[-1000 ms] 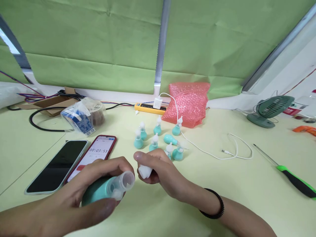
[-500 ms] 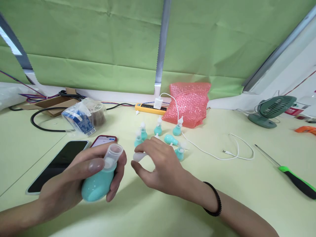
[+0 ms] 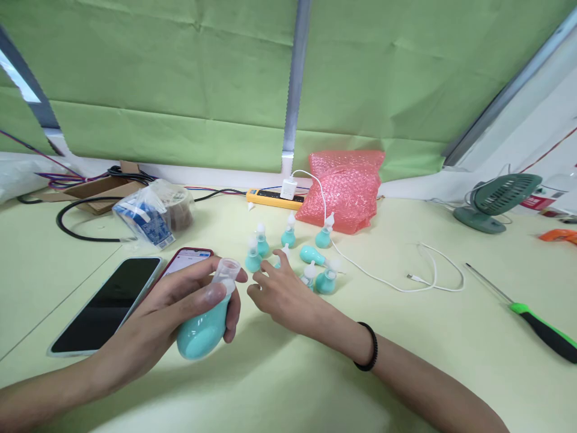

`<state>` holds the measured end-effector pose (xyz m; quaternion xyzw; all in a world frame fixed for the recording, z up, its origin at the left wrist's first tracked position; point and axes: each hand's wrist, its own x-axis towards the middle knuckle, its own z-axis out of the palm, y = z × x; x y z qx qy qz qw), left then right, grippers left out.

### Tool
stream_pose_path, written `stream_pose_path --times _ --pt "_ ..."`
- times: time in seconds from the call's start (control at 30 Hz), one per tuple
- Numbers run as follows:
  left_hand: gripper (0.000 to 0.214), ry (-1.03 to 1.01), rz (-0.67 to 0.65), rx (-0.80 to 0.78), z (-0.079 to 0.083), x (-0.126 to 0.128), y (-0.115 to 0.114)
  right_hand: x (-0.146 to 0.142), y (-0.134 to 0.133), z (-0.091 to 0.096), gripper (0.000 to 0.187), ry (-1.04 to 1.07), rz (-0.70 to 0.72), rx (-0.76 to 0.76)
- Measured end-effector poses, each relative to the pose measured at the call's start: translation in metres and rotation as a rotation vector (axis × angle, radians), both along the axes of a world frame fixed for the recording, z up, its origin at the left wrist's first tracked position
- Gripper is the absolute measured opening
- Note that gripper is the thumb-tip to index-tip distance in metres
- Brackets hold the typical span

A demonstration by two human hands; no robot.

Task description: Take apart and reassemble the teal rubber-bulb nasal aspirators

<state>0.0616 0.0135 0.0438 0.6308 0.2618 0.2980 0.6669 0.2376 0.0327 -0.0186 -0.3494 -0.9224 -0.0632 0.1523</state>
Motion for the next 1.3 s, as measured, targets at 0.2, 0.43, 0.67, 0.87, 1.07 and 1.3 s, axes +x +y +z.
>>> stream_pose_path --times 0.2,0.43,0.67,0.87,1.07,1.3 --pt "0.017 0.122 0.065 0.164 -0.003 0.002 0.007 0.004 0.000 0.017 0.018 0.289 -0.104 0.024" --pt "0.020 0.374 0.003 0.477 -0.010 0.007 0.010 0.003 -0.023 0.043 0.025 0.820 -0.078 -0.634" --pt "0.026 0.501 -0.001 0.581 -0.015 0.007 0.011 -0.007 -0.028 0.038 0.034 0.918 -0.114 -0.899" --pt "0.030 0.474 -0.008 0.537 -0.010 0.008 0.011 -0.015 -0.028 0.032 0.037 1.120 -0.144 -0.862" --pt "0.031 0.420 -0.034 0.463 -0.010 0.009 0.015 -0.015 -0.026 0.027 0.041 1.103 -0.177 -0.875" --pt "0.029 0.467 -0.141 0.453 -0.005 0.007 0.017 -0.012 -0.025 0.036 0.037 1.093 -0.120 -0.814"
